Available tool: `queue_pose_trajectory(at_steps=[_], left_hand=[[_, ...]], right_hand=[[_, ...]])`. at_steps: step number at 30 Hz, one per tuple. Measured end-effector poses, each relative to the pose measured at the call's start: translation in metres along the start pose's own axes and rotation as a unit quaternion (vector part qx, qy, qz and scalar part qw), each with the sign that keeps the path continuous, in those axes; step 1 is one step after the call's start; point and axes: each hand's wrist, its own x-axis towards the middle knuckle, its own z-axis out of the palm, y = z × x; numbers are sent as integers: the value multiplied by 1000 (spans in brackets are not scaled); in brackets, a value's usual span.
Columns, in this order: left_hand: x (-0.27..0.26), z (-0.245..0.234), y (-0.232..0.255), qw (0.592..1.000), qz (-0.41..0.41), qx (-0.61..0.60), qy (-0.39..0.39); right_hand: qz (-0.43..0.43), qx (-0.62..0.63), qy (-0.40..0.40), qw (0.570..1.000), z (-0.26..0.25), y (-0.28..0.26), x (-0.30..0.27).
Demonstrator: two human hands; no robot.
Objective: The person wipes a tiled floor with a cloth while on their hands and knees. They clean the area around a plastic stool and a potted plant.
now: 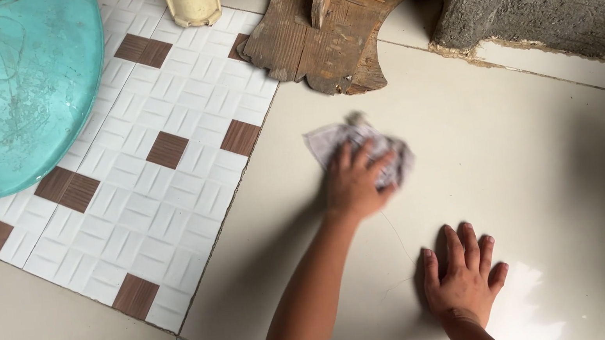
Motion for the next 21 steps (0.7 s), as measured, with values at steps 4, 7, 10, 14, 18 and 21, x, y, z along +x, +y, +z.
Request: queue_pose_trajectory(at_steps=[4, 7, 10, 14, 18, 21], left_hand=[[-100, 18, 12, 986, 142, -68, 60], [-109, 0, -57, 994, 80, -42, 57], [-71, -20, -116, 984, -34, -42, 169], [18, -30, -117, 971, -188, -33, 145], [60, -16, -43, 986, -153, -6, 61], [30, 5, 23, 1000, 21, -15, 13]], right_hand=[[1, 6, 2, 1000, -3, -1, 2], [1, -6, 4, 1000, -1, -2, 2], [7, -16, 1, 1000, -1, -1, 0], [8, -25, 3, 1000, -3, -3, 3], [-12, -7, -1, 1000, -6, 1, 2], [-37, 29, 27, 999, -5, 1, 0]])
